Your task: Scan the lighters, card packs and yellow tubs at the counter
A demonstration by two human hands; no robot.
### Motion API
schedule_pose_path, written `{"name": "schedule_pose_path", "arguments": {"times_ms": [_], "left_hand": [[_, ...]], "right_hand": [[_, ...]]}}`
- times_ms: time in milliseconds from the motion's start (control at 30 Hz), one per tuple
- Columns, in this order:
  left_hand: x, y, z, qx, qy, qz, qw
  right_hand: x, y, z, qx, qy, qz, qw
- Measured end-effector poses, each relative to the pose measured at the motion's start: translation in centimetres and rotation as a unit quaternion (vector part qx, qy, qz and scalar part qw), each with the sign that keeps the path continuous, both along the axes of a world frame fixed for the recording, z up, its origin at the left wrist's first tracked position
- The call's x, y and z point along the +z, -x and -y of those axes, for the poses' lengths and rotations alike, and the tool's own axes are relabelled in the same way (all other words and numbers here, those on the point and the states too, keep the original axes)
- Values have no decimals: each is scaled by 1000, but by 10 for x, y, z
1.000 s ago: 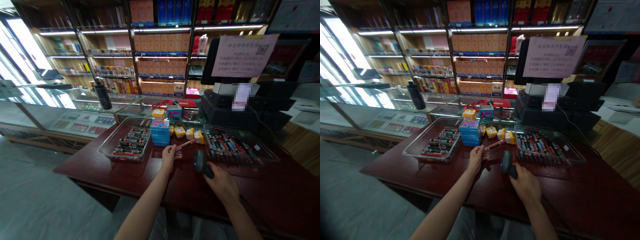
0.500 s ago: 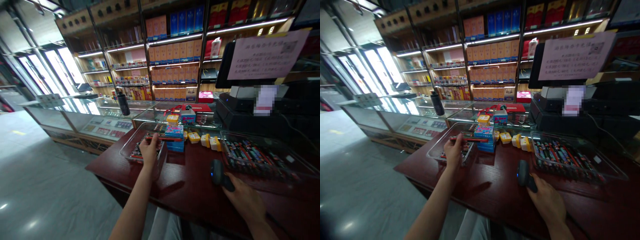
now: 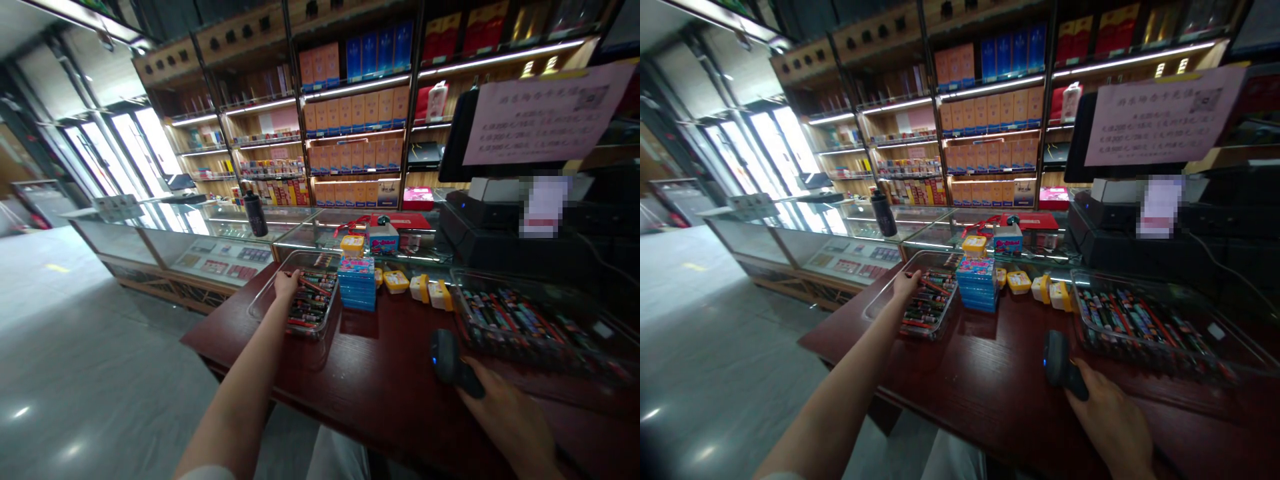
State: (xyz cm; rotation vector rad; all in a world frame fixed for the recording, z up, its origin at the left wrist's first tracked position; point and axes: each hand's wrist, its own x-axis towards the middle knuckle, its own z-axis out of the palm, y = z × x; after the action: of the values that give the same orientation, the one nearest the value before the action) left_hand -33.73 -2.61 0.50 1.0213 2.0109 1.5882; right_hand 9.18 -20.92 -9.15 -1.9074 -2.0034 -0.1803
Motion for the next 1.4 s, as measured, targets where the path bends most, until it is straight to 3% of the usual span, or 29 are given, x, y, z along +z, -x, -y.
{"name": "schedule_pose_path", "arguments": {"times_ms": [200, 367, 467, 633, 833, 1000, 1100, 1200, 1400], "left_hand": [[1, 8, 4, 27, 100, -148, 984], [7, 0, 12, 70, 136, -245, 957], [11, -9, 16, 46, 103, -325, 939], [29, -41, 22, -23, -23, -414, 910], [57, -124, 33, -161, -160, -466, 855], [64, -210, 41, -322, -219, -474, 790], [59, -263, 40, -429, -227, -484, 729], [52, -315, 34, -525, -215, -509, 647], [36, -405, 14, -655, -200, -524, 506]], "right_hand": [[2, 0, 1, -2, 2, 2, 1000], [5, 2, 2, -4, -2, 5, 1000], [5, 3, 2, -2, -9, 4, 1000], [6, 6, 1, -9, -23, -16, 1000], [12, 9, -2, -15, -6, -36, 999], [12, 10, -5, -37, -8, -25, 999], [13, 11, -7, -42, -11, -32, 999], [17, 12, -7, -49, -6, -46, 998], [20, 12, -7, -53, -37, -55, 996]]}}
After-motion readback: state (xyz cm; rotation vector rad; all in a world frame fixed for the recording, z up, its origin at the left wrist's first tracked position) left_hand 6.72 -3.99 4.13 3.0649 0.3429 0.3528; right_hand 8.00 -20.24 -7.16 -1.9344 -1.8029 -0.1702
